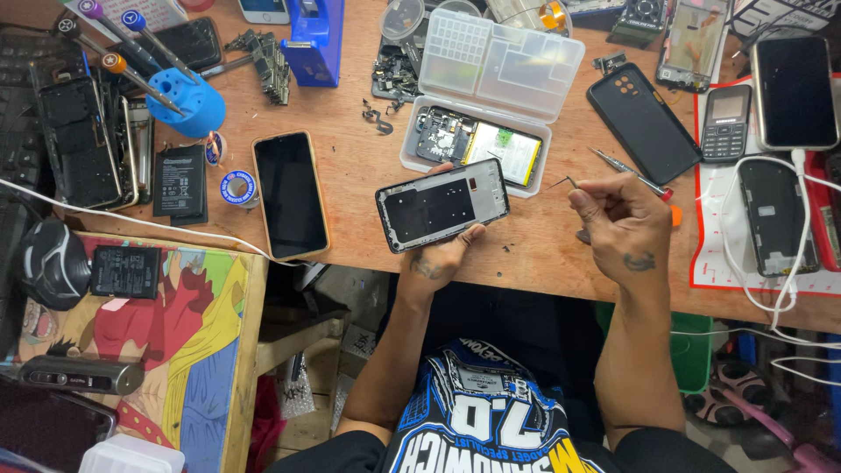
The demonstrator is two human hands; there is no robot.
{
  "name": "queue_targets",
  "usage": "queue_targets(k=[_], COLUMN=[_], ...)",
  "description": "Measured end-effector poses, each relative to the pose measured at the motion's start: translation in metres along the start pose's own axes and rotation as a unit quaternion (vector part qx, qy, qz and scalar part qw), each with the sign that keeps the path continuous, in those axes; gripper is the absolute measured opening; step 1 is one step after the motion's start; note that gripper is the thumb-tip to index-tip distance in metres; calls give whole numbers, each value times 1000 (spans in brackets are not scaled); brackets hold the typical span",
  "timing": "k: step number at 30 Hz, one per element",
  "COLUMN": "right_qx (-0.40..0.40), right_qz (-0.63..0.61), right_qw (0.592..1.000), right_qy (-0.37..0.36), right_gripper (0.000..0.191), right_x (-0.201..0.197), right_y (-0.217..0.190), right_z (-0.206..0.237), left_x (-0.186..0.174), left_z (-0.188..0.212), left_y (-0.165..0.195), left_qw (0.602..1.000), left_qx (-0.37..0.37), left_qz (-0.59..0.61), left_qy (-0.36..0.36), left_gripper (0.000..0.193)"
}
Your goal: The person uses a metal spudger to carefully pry and separate the screen assembly from the smartphone frame along the edges. The person rotates the device to access different sides while working on the disassembly.
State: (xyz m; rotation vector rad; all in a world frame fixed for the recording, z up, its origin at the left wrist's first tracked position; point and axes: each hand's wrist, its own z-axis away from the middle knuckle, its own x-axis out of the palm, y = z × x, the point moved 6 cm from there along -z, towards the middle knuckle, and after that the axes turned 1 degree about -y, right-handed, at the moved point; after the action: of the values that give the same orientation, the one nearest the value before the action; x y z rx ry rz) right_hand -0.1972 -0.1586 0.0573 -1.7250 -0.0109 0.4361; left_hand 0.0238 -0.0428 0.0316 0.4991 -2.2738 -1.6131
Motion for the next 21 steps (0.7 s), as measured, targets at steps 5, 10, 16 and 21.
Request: queue_targets(k=[5, 10, 16, 21], right_qx=[-57, -91, -137, -167], right_qz=[-16, 9, 143, 143], right_qw=[998, 995, 973, 956], right_qy=[28, 41, -120, -193], right_gripper=[11, 11, 16, 18], right_x=[-16, -40, 15, 47], right_y=[-7, -27, -46, -53], right_z=[-5, -9, 4, 14], left_x=[1, 0, 1, -11], left_z=[3, 4, 2, 6], left_y=[-10, -12, -22, -23], left_qw=[998, 1000, 985, 981], left_qx=[-45, 1, -51, -43], left_qz=[34, 18, 163, 182], left_qy=[-8, -8, -36, -45], left_gripper=[76, 73, 85, 85])
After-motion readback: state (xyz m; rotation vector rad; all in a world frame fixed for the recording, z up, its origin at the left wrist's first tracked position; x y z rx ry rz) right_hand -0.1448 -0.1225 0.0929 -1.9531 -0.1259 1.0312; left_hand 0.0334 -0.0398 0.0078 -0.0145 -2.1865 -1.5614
